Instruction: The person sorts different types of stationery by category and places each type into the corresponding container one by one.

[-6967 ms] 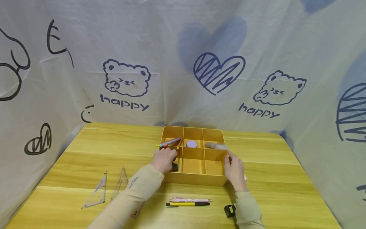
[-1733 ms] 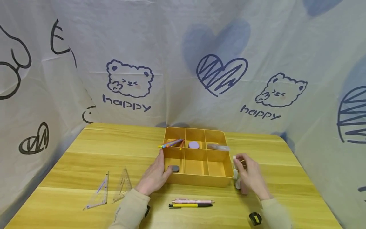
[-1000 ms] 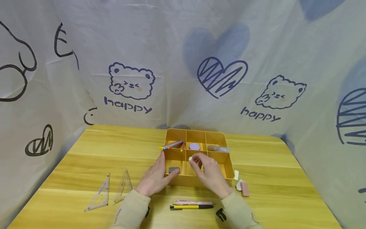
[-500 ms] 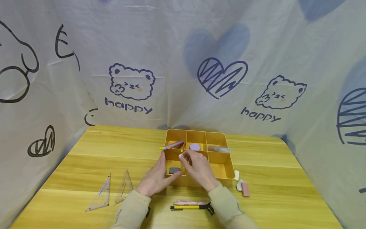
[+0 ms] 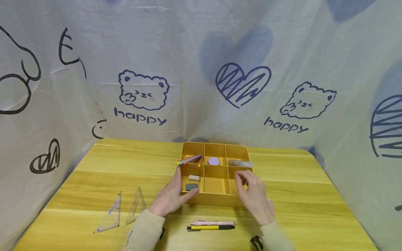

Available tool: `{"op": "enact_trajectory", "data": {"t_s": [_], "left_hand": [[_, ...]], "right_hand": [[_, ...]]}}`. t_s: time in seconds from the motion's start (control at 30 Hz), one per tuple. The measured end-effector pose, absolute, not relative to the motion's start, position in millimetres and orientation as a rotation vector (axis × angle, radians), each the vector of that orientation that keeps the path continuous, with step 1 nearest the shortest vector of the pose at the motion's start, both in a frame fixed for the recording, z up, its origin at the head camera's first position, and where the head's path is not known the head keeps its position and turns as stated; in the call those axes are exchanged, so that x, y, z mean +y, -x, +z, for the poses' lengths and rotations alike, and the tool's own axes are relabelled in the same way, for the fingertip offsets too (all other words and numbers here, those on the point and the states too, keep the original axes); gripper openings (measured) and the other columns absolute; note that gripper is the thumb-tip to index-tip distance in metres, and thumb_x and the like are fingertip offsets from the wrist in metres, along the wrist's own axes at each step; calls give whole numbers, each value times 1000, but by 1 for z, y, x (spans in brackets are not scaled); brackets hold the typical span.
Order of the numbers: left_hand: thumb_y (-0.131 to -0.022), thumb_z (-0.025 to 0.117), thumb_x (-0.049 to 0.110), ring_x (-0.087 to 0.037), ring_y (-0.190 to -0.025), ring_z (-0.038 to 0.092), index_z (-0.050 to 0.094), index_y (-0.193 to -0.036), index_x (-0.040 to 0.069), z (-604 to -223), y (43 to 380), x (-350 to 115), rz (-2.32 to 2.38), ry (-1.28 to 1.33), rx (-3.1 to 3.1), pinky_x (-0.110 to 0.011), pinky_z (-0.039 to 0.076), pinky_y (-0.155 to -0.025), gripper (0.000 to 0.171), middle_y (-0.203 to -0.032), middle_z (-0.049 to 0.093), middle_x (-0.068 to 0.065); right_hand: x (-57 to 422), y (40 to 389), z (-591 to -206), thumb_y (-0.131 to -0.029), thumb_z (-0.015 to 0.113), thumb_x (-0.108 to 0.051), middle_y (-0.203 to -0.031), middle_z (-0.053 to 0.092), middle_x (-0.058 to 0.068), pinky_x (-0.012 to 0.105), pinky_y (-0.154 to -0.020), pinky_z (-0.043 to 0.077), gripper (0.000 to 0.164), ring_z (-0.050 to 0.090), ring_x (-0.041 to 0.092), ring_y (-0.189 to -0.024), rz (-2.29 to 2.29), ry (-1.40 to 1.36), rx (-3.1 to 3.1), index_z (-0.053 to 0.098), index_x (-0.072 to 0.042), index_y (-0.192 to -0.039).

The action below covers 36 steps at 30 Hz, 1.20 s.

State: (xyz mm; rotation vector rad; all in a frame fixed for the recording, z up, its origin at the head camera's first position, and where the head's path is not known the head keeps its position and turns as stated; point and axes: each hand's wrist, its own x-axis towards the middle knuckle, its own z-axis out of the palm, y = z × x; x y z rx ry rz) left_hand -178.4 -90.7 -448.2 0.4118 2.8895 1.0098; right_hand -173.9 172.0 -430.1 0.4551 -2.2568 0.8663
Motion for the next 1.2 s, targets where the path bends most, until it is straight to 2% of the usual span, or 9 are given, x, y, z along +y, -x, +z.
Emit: {"op": "enact_trajectory", "data": {"t_s": [0.17, 0.33, 0.43, 0.53, 0.6, 0.8, 0.9, 1.03, 1.2], "left_hand": [[-88, 49, 65, -36, -138, 20, -7, -151, -1, -447, 178, -90, 1010, -390, 2867, -51, 27, -111, 107, -157, 2, -21], [-88, 48, 65, -35, -139, 19, -7, -151, -2, -448, 179, -92, 1012, -400, 2860, -51, 26, -112, 107, -157, 1, -21], [-88, 47, 66, -35, -139, 19, -6, -151, -4, -448, 179, -93, 1019, -424, 2862, -49, 28, -111, 108, -157, 1, -21], [-89, 47, 65, -35, -139, 19, -5, -151, -4, -448, 180, -93, 1028, -439, 2863, -49, 28, -111, 107, -157, 2, -21], [-89, 49, 63, -34, -139, 19, -5, -151, -4, -448, 180, -92, 1033, -438, 2861, -48, 28, -112, 106, -157, 1, -21], [-89, 50, 62, -33, -139, 17, -7, -151, -2, -449, 179, -91, 1046, -421, 2845, -47, 25, -113, 105, -157, 0, -20], [-89, 50, 62, -33, -140, 17, -7, -151, -2, -449, 179, -92, 1057, -424, 2843, -47, 25, -113, 105, -157, 0, -20], [-88, 47, 66, -32, -140, 16, -8, -151, -1, -450, 180, -92, 1058, -426, 2834, -47, 24, -113, 108, -157, -1, -20], [-86, 44, 70, -34, -140, 16, -7, -151, -4, -450, 180, -93, 1059, -443, 2832, -48, 24, -113, 111, -157, -1, -21]], "right_hand": [[235, 167, -438, -88, 63, 2, -83, 66, 10, 29, -56, 51, 15, 56, 13, -69, 1111, -332, -2398, 69, 5, -101], [285, 161, -453, -93, 61, -8, -115, 59, 23, 27, -76, 53, 33, 57, 27, -96, 1471, -344, -2647, 58, 8, -121], [303, 159, -463, -94, 60, -9, -125, 53, 29, 25, -83, 51, 41, 55, 36, -106, 1641, -413, -2715, 50, 10, -128], [315, 159, -473, -95, 57, -3, -126, 48, 36, 23, -85, 51, 42, 55, 36, -108, 1811, -559, -2689, 43, 15, -130], [321, 158, -479, -95, 54, 2, -127, 45, 39, 21, -86, 51, 43, 56, 30, -109, 1929, -637, -2644, 39, 18, -131], [332, 154, -495, -88, 57, 12, -129, 42, 32, 13, -92, 43, 55, 52, 11, -113, 2126, -747, -2484, 28, 22, -134], [333, 152, -500, -84, 61, 14, -127, 38, 37, 12, -94, 40, 63, 49, 13, -114, 2123, -814, -2458, 26, 21, -136], [332, 152, -502, -81, 66, 10, -127, 37, 38, 13, -93, 40, 69, 49, 16, -112, 2074, -793, -2547, 29, 12, -139], [332, 153, -502, -81, 64, 13, -126, 34, 38, 15, -94, 39, 67, 46, 23, -110, 2042, -941, -2528, 30, 12, -138]]}}
